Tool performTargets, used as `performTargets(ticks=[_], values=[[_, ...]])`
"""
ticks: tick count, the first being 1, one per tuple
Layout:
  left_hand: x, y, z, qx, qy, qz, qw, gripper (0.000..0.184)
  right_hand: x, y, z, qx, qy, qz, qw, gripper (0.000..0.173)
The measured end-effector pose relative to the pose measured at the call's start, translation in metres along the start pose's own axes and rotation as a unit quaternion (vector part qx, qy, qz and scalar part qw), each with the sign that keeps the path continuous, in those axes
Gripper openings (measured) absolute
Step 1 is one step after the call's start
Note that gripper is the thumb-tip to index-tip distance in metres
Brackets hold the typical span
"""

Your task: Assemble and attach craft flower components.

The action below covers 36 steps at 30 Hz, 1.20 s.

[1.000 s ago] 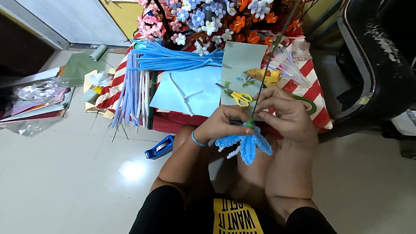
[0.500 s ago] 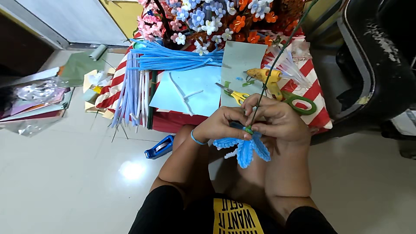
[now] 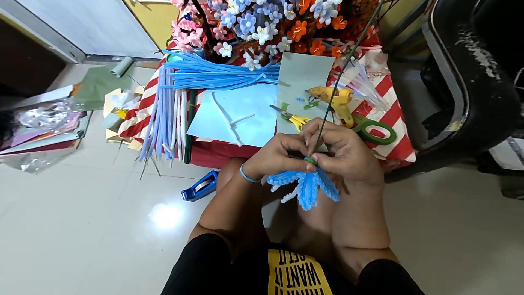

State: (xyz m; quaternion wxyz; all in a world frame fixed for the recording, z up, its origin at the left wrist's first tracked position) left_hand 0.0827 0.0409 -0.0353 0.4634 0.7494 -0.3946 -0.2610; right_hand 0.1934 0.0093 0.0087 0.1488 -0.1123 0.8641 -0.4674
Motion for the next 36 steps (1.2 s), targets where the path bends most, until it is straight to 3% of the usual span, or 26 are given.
performTargets(ticks=[7, 14, 16, 18, 21, 24, 30, 34, 36], values=[[-0.001, -0.005, 0.001, 0.000, -0.045, 0.102, 0.994, 0.006, -0.010, 0.002, 0.001, -0.007, -0.008, -0.031, 0.999, 0.012], [-0.004, -0.013, 0.001, 0.030, -0.082, 0.147, 0.985, 0.019, -0.022, 0.003, -0.002, -0.057, 0.114, 0.004, 0.992, 0.010], [-0.003, -0.013, 0.001, 0.045, -0.104, 0.166, 0.980, 0.020, -0.019, 0.001, -0.004, -0.107, 0.129, 0.040, 0.985, 0.024], [-0.002, -0.012, 0.001, 0.051, -0.120, 0.189, 0.973, 0.021, -0.016, -0.006, -0.002, -0.163, 0.169, 0.089, 0.968, 0.035], [0.000, -0.013, 0.001, 0.049, -0.124, 0.216, 0.967, 0.023, -0.009, -0.015, 0.002, -0.215, 0.207, 0.232, 0.926, 0.014], [0.003, -0.015, 0.003, 0.044, -0.129, 0.245, 0.960, 0.026, 0.003, -0.019, -0.001, -0.227, 0.219, 0.359, 0.878, 0.024], [0.004, -0.027, 0.009, 0.105, -0.156, 0.312, 0.931, 0.033, 0.005, -0.024, 0.003, -0.241, 0.229, 0.448, 0.830, 0.007], [0.002, -0.019, 0.006, 0.137, -0.109, 0.333, 0.927, 0.053, 0.008, -0.044, 0.010, -0.221, 0.219, 0.489, 0.815, 0.014], [-0.004, -0.015, 0.001, 0.067, -0.037, 0.313, 0.947, 0.047, 0.013, -0.055, 0.017, -0.209, 0.249, 0.501, 0.802, 0.014]])
Point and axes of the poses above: each hand's wrist, its own z-axis away from the middle knuckle, its own x-axis out of the palm, y = z × x, the point moved 7 cm from there along -z, towards the middle knuckle, and after that the axes turned 8 degrees about -z, right-handed, at the moved point
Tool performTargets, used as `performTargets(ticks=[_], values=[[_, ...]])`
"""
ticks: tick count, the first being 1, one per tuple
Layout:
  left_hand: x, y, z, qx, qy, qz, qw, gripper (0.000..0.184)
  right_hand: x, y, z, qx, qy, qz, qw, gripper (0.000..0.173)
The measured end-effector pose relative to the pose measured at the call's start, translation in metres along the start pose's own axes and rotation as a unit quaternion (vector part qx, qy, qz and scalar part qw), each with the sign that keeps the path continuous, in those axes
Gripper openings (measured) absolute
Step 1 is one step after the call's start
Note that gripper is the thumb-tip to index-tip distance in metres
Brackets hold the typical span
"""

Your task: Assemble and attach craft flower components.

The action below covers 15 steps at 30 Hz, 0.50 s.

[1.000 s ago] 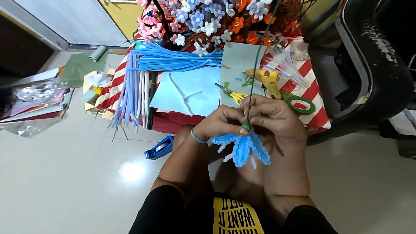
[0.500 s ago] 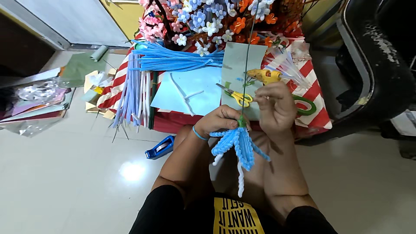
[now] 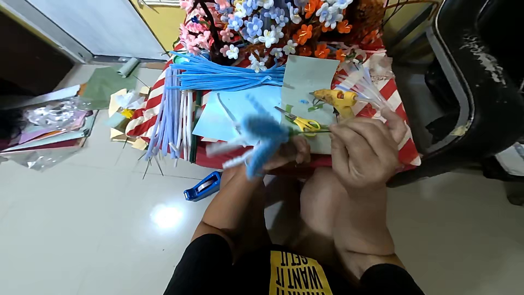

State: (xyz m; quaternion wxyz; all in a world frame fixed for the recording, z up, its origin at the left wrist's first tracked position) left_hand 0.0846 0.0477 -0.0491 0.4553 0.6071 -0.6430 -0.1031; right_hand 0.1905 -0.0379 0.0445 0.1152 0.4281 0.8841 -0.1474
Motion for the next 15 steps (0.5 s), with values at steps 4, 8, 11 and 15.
performTargets(ticks=[4, 8, 11, 15], values=[[-0.014, 0.003, -0.001, -0.018, 0.161, -0.059, 0.985, 0.007, -0.013, -0.009, 0.002, 0.098, 0.019, -0.008, 0.995, 0.015], [-0.016, 0.013, 0.002, 0.024, 0.227, -0.140, 0.964, 0.016, -0.008, -0.009, 0.011, 0.216, 0.013, -0.266, 0.939, 0.008], [-0.017, 0.019, 0.007, 0.031, 0.266, -0.151, 0.951, 0.016, 0.014, -0.017, 0.016, 0.267, -0.004, -0.465, 0.844, 0.006], [-0.016, 0.036, 0.007, 0.073, 0.264, -0.198, 0.941, 0.013, 0.051, -0.020, 0.024, 0.331, 0.001, -0.600, 0.728, 0.007]])
Point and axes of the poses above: each hand's wrist, its own z-axis away from the middle knuckle, its own x-axis out of the palm, y = z × x, the point moved 7 cm from there along -z, towards the middle knuckle, and after that the axes turned 8 degrees about -z, right-handed, at the moved point
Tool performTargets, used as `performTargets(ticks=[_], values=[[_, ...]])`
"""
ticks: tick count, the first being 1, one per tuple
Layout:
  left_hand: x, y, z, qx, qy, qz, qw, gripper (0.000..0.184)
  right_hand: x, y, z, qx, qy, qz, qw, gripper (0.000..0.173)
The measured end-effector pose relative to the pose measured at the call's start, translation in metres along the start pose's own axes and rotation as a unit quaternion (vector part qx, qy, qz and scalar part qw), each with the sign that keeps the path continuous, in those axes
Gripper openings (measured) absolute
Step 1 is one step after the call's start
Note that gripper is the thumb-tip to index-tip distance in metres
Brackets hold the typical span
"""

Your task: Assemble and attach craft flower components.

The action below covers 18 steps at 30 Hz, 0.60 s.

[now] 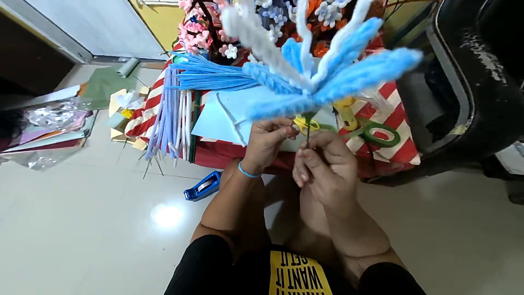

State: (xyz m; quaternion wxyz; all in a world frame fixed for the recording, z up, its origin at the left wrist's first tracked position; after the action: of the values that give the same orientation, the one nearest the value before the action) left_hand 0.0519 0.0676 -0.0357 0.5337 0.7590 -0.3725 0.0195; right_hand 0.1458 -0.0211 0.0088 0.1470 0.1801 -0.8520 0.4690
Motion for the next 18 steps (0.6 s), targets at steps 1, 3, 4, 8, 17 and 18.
performTargets(ticks=[1, 3, 4, 8, 17, 18], values=[[-0.002, 0.004, -0.001, 0.019, 0.002, -0.017, 1.000, 0.013, -0.001, 0.008, -0.002, 0.015, 0.009, -0.016, 1.000, 0.009], [-0.008, 0.011, -0.002, 0.040, 0.020, -0.046, 0.998, 0.015, -0.006, 0.021, -0.007, 0.026, 0.031, -0.023, 0.999, 0.012], [-0.010, 0.014, -0.004, 0.045, 0.027, -0.056, 0.997, 0.017, -0.008, 0.027, -0.009, 0.028, 0.044, -0.015, 0.999, 0.013], [-0.017, 0.015, -0.007, 0.039, 0.029, -0.090, 0.995, 0.027, -0.015, 0.052, -0.013, 0.044, 0.089, 0.006, 0.995, 0.013], [-0.031, 0.016, -0.007, 0.018, 0.082, -0.108, 0.991, 0.026, -0.007, 0.081, -0.011, 0.102, 0.091, 0.025, 0.990, 0.013], [-0.032, 0.016, -0.006, 0.020, 0.083, -0.108, 0.991, 0.025, -0.006, 0.082, -0.010, 0.106, 0.093, 0.027, 0.990, 0.012]])
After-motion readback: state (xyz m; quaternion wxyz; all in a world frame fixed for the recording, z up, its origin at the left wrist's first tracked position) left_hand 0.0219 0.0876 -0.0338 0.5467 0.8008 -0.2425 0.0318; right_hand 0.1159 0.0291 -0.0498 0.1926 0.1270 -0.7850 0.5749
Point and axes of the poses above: each hand's wrist, its own z-axis away from the middle knuckle, its own x-axis out of the palm, y = z × x, the point moved 7 cm from there along -z, towards the middle knuckle, and after that the axes turned 8 degrees about -z, right-handed, at the moved point
